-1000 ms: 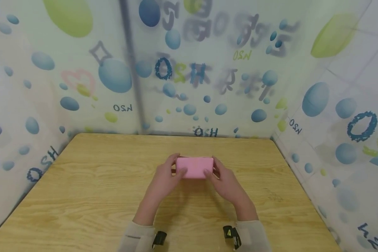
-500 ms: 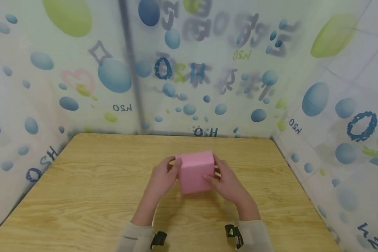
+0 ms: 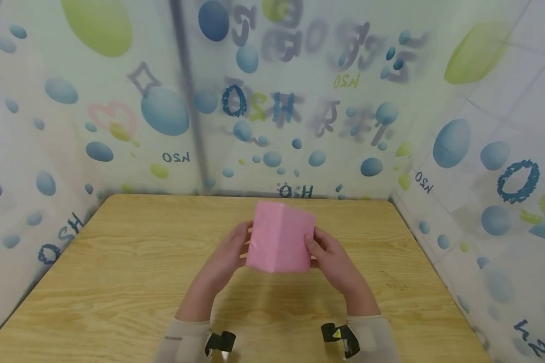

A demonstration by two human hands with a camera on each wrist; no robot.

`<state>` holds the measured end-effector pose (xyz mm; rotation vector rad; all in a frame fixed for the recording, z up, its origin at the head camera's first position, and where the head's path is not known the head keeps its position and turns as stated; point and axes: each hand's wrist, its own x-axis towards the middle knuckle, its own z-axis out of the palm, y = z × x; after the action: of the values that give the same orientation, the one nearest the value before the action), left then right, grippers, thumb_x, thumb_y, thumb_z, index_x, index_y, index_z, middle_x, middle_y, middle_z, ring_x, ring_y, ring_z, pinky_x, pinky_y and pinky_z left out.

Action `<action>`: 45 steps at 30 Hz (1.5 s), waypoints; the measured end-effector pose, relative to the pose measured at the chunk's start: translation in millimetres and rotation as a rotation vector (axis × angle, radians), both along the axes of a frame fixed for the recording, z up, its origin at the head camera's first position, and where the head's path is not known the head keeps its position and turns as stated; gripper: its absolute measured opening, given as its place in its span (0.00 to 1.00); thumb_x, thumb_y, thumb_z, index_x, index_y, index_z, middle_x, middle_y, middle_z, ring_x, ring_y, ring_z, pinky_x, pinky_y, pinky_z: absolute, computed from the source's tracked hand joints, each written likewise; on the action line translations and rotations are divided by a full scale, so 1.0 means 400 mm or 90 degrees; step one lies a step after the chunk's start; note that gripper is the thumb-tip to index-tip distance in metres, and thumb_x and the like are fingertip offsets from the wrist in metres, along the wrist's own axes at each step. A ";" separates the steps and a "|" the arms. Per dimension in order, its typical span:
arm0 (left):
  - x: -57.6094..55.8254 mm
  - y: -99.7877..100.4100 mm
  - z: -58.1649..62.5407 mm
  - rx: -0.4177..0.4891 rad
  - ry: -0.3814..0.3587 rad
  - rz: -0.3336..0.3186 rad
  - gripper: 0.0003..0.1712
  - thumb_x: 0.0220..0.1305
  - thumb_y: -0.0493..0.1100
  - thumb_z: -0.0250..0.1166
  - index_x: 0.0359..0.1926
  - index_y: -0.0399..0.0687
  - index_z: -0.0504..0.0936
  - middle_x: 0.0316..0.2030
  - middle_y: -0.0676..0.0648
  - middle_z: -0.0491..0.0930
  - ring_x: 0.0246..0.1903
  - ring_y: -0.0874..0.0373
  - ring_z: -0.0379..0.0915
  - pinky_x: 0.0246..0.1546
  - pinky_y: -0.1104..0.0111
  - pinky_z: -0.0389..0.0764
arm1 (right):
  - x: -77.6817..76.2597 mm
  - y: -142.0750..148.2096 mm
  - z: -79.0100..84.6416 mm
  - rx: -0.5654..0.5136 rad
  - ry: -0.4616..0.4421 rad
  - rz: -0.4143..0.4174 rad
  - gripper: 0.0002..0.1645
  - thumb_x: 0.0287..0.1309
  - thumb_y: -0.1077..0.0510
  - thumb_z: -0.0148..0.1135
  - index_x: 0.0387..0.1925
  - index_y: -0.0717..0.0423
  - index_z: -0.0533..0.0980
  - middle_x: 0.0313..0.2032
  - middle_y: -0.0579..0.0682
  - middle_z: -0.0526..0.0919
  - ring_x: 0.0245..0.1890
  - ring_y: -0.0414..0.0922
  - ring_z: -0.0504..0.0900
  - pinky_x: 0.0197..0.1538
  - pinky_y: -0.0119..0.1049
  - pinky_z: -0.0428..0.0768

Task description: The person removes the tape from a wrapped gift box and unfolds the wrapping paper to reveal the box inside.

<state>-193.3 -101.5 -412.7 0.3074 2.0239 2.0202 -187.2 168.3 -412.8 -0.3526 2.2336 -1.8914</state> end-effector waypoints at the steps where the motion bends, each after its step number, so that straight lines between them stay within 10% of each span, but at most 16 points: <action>1: 0.002 0.001 -0.004 0.016 -0.009 -0.025 0.38 0.83 0.70 0.39 0.78 0.55 0.67 0.71 0.43 0.75 0.69 0.45 0.76 0.67 0.50 0.81 | 0.002 -0.001 0.004 -0.019 -0.003 0.018 0.36 0.83 0.41 0.48 0.82 0.52 0.61 0.70 0.62 0.75 0.61 0.52 0.83 0.59 0.49 0.88; 12: 0.003 0.017 -0.022 0.185 -0.062 -0.197 0.31 0.86 0.59 0.45 0.79 0.51 0.65 0.60 0.50 0.82 0.56 0.55 0.83 0.59 0.50 0.85 | 0.003 -0.012 -0.006 -0.118 -0.037 0.110 0.39 0.84 0.40 0.44 0.82 0.58 0.59 0.66 0.57 0.78 0.57 0.44 0.84 0.56 0.42 0.88; 28: 0.005 0.014 -0.020 0.233 -0.104 -0.189 0.29 0.86 0.57 0.47 0.80 0.56 0.66 0.62 0.51 0.83 0.58 0.52 0.85 0.59 0.42 0.85 | -0.002 -0.021 -0.016 -0.111 -0.058 0.092 0.38 0.82 0.40 0.48 0.80 0.58 0.63 0.66 0.58 0.79 0.58 0.43 0.85 0.56 0.41 0.89; 37: 0.005 -0.020 0.011 0.169 -0.074 -0.132 0.39 0.85 0.66 0.39 0.83 0.50 0.57 0.78 0.40 0.65 0.66 0.49 0.78 0.63 0.47 0.84 | -0.009 -0.006 -0.015 -0.089 -0.047 0.043 0.35 0.84 0.44 0.47 0.79 0.60 0.63 0.66 0.64 0.78 0.57 0.44 0.84 0.54 0.43 0.89; 45: 0.016 -0.028 0.055 0.097 -0.066 -0.076 0.35 0.84 0.58 0.52 0.82 0.50 0.59 0.78 0.37 0.65 0.68 0.40 0.76 0.59 0.50 0.87 | -0.013 0.002 -0.013 -0.033 -0.055 -0.007 0.33 0.83 0.44 0.48 0.77 0.58 0.67 0.65 0.63 0.80 0.57 0.47 0.85 0.58 0.49 0.88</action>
<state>-187.1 -112.7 -390.6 0.3375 1.7520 2.0756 -192.2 169.0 -418.2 -0.2624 2.1390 -1.9346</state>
